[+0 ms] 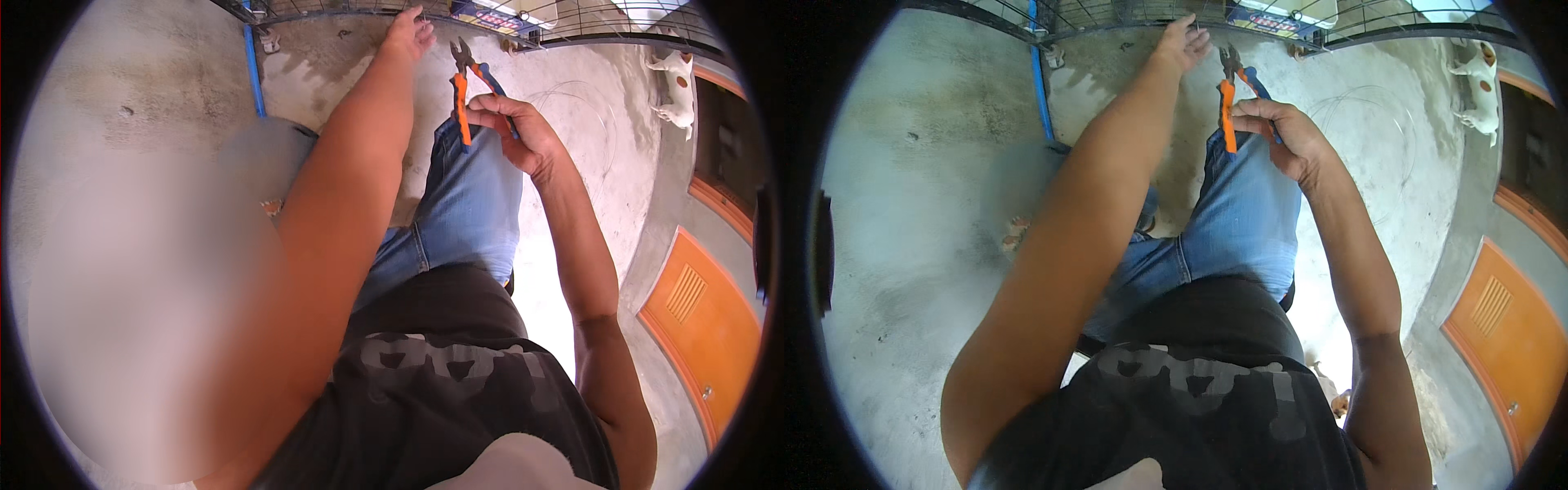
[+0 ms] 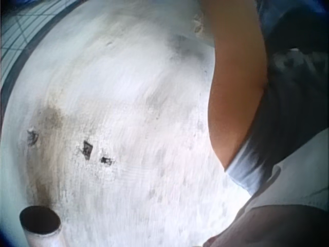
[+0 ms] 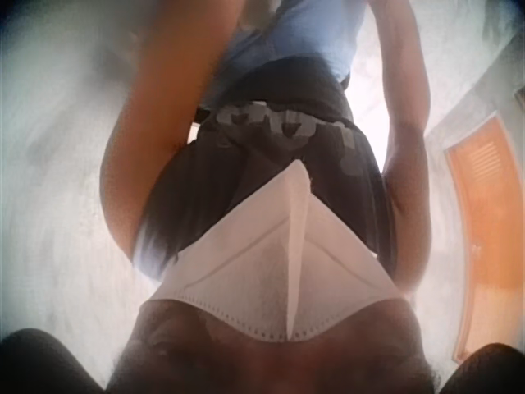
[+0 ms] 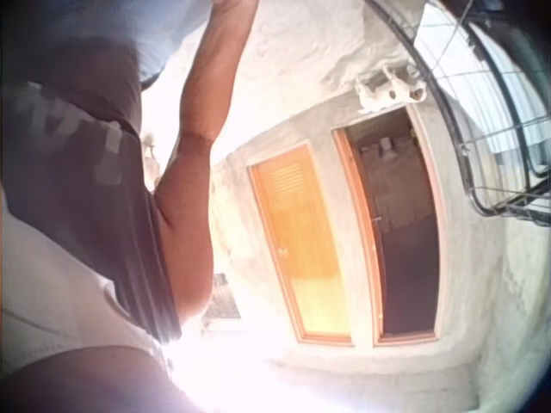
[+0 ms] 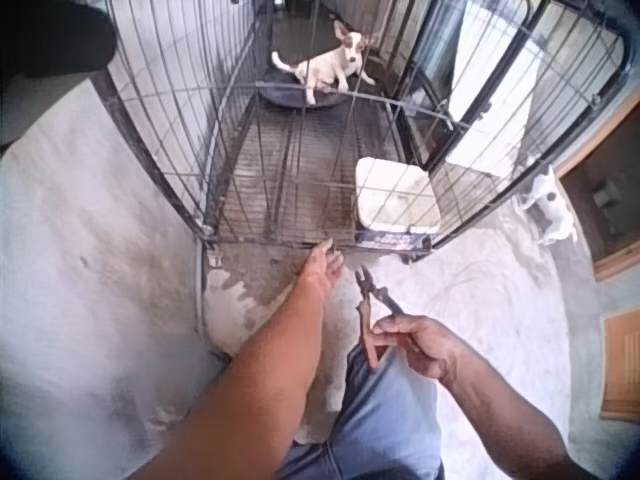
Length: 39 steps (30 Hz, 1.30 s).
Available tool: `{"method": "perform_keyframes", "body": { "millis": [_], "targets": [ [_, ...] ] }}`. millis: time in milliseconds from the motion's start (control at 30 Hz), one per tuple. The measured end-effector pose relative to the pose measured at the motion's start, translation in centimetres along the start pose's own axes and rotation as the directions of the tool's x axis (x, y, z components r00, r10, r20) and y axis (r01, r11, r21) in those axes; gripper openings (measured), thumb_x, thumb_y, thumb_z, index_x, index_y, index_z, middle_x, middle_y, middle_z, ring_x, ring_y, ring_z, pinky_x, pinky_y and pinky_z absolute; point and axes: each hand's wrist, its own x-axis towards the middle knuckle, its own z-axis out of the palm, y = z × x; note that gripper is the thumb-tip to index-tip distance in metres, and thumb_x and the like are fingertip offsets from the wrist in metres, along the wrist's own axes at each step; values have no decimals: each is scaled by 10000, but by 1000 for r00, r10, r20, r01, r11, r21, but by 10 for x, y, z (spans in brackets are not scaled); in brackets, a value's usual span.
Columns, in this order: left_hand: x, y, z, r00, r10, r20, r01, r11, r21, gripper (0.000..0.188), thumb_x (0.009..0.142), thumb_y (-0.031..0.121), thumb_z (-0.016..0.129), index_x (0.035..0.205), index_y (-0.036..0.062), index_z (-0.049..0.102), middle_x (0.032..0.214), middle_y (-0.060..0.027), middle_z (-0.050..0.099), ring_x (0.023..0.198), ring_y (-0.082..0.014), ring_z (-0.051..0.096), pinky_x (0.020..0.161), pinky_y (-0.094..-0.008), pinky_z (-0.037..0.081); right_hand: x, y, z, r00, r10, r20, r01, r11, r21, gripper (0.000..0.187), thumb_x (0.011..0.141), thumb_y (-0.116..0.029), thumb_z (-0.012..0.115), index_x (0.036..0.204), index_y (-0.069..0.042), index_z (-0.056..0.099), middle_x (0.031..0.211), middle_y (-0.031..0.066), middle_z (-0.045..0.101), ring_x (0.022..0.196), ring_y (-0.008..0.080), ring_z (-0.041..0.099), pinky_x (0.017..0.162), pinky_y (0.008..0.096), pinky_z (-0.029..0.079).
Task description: Using pliers to secure or repair the metal mesh of a wire dog cage.
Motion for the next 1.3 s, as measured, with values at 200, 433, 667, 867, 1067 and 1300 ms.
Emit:
{"method": "perform_keyframes", "body": {
  "millis": [200,433,667,867,1067,1300],
  "targets": [
    [21,-21,9,995,-37,-98,37,999,-4,204,828,368,653,890,176,624,814,15,619,716,-168,584,673,-428,495,7,9,-3,999,-3,-47,8,995,95,224,878,-203,605,1021,-36,647,1058,123,676,1118,223,585,1105,367,137],
    [44,-5,-7,961,-268,-70,275,954,119,211,751,290,740,764,201,549,677,54,528,591,-126,490,650,-389,468,31,17,7,996,39,-84,-26,987,156,245,834,-225,681,1010,-54,675,1068,70,669,1114,203,575,1113,446,87],
    [59,-2,-18,994,-89,-64,100,979,180,167,783,249,716,758,202,557,610,65,473,535,-103,451,637,-368,499,57,36,21,999,1,-52,1,999,52,339,780,-291,712,1021,-58,662,1236,138,547,1251,222,384,1113,523,41],
    [84,24,-41,999,-43,9,37,946,321,131,874,317,609,809,205,587,591,55,442,472,-104,386,611,-312,481,100,20,28,992,-30,-124,-54,785,-617,417,788,-295,666,1082,0,654,1146,192,618,1161,296,550,959,444,426],
    [54,-28,7,988,-98,-120,139,905,403,253,907,453,542,900,221,640,756,78,562,679,-99,509,904,-530,356,143,69,4,921,-205,-332,-325,70,-943,358,833,-255,574,1123,-72,678,1193,140,645,1111,256,620,907,363,496],
    [49,23,-25,990,40,-137,20,911,411,323,908,502,528,996,221,658,1036,54,647,990,-122,579,955,-567,302,157,60,30,977,-206,46,52,25,-998,388,831,-257,593,1162,-60,637,1145,162,654,1084,277,627,915,382,494]
  ]
}}
